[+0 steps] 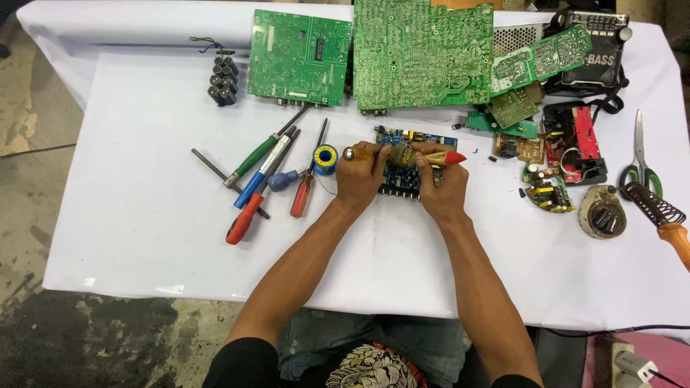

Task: Repairing an electronic circuit board by soldering and cleaning components on a workbench.

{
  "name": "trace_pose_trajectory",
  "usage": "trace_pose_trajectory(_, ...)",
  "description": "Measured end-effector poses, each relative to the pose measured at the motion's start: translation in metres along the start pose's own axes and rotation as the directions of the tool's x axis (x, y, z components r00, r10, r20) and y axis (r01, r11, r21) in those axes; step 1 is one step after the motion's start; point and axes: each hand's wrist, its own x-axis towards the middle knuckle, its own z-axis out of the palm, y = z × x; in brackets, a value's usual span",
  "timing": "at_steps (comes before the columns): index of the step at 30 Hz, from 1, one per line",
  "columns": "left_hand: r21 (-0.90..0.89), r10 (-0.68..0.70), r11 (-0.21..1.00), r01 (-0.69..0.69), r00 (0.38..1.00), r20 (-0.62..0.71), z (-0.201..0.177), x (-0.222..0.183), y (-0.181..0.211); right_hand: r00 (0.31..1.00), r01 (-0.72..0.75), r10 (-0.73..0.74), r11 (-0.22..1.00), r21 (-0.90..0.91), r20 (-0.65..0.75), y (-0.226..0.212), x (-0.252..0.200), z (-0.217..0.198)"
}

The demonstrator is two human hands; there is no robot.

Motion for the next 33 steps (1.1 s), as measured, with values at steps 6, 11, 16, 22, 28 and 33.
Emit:
trace_pose_trajectory(6, 0.005, -0.018, 1.000, 0.018, 0.997, 0.071, 0.006, -0.013, -0.013, 1.000, 0.023, -0.024, 0.998, -0.059, -0.017, 0.004, -0.004, -0.001)
trace_pose_trajectory(11, 0.018, -0.011, 1.000, 0.010, 0.999, 0.041, 0.000, -0.002, -0.002, 1.000, 0.028, -0.028, 1.000, -0.014, -0.001, 0.003, -0.002, 0.002)
trace_pose_trajectory(16, 0.073, 0.019, 0.997, -0.022, 0.999, 0.048, 0.006, -0.013, -0.012, 0.999, 0.036, -0.036, 0.999, 0.013, -0.020, 0.001, -0.001, -0.003)
trace_pose_trajectory(22, 0.033, -0.003, 0.999, 0.001, 0.998, 0.066, 0.010, -0.020, -0.016, 0.993, 0.072, -0.073, 0.997, -0.017, -0.093, 0.005, -0.001, 0.000)
trace_pose_trajectory(28, -0.104, 0.025, 0.995, -0.015, 0.994, 0.104, 0.007, -0.017, -0.013, 0.991, 0.025, -0.028, 0.999, -0.022, -0.127, 0.007, 0.000, 0.001)
trace_pose_trajectory(33, -0.188, 0.009, 0.982, 0.015, 0.992, 0.126, 0.005, -0.013, -0.008, 0.991, -0.028, 0.023, 0.999, -0.037, -0.128, 0.011, 0.000, -0.001)
